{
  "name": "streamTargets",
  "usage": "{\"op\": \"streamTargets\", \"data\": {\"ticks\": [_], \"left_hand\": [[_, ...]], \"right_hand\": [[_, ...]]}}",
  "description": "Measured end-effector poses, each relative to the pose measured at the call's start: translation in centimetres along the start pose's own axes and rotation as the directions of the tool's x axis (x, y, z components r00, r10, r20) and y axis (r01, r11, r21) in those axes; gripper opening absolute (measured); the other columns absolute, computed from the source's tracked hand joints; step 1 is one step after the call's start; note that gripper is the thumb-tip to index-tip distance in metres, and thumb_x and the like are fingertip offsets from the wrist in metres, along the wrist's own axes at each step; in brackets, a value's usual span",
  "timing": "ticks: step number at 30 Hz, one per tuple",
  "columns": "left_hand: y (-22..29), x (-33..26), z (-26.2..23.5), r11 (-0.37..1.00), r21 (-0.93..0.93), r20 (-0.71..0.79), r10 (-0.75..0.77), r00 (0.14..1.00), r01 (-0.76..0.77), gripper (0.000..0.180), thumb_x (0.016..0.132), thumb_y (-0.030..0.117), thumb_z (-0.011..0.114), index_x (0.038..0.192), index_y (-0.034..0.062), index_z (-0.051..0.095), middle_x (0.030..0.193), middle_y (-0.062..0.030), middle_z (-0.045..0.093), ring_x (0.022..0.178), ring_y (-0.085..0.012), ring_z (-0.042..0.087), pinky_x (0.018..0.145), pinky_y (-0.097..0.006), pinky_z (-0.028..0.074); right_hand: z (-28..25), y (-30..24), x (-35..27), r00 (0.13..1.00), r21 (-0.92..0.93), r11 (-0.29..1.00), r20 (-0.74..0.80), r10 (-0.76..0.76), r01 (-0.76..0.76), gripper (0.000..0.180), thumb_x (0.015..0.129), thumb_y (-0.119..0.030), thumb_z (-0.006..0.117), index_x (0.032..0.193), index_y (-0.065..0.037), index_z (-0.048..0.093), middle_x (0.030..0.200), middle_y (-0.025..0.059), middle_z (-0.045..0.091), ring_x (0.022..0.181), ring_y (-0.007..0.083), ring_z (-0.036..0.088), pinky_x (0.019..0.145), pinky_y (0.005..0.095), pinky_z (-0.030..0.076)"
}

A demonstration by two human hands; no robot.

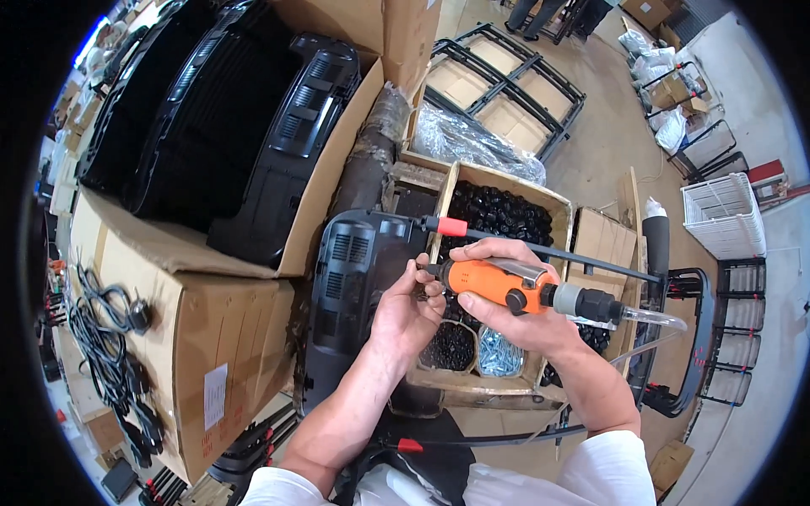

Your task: Assembling various components of a leaf blower at a manufacturing workstation using tools.

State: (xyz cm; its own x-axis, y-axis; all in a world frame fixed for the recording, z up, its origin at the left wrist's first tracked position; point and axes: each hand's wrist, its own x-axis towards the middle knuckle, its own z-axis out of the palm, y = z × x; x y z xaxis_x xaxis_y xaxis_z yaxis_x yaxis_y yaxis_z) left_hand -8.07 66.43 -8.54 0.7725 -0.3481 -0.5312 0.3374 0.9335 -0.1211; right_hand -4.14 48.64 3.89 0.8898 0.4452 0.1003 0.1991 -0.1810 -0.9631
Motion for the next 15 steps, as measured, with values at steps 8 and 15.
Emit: {"op": "streamTargets", "data": {"ticks": [8,15], "left_hand": [[0.1,4.1,1.4,0.986,0.134,-0.103,0.117,0.988,-0.103,0.033,0.115,0.033,0.051,0.126,0.005,0.064,0.097,-0.0042,0.07,0.083,-0.017,0.067,0.078,-0.033,0.059],[-0.6,1.7,-0.6,0.925,0.38,-0.127,0.055,0.99,-0.003,0.034,0.117,0.028,0.043,0.128,0.0001,0.059,0.11,-0.0147,0.073,0.095,-0.0235,0.074,0.085,-0.036,0.064]], "right_hand": [[-0.5,2.0,5.7,0.992,0.09,0.989,-0.023,0.122,-0.119,0.051,0.091,-0.003,0.08,0.136,-0.004,0.057,0.131,0.0141,0.071,0.123,0.0216,0.067,0.109,0.0389,0.053],[1.0,3.7,10.5,0.984,0.0,0.984,0.019,0.178,-0.178,0.048,0.09,-0.009,0.08,0.134,-0.004,0.061,0.126,0.0096,0.071,0.118,0.0155,0.068,0.106,0.0323,0.054]]}}
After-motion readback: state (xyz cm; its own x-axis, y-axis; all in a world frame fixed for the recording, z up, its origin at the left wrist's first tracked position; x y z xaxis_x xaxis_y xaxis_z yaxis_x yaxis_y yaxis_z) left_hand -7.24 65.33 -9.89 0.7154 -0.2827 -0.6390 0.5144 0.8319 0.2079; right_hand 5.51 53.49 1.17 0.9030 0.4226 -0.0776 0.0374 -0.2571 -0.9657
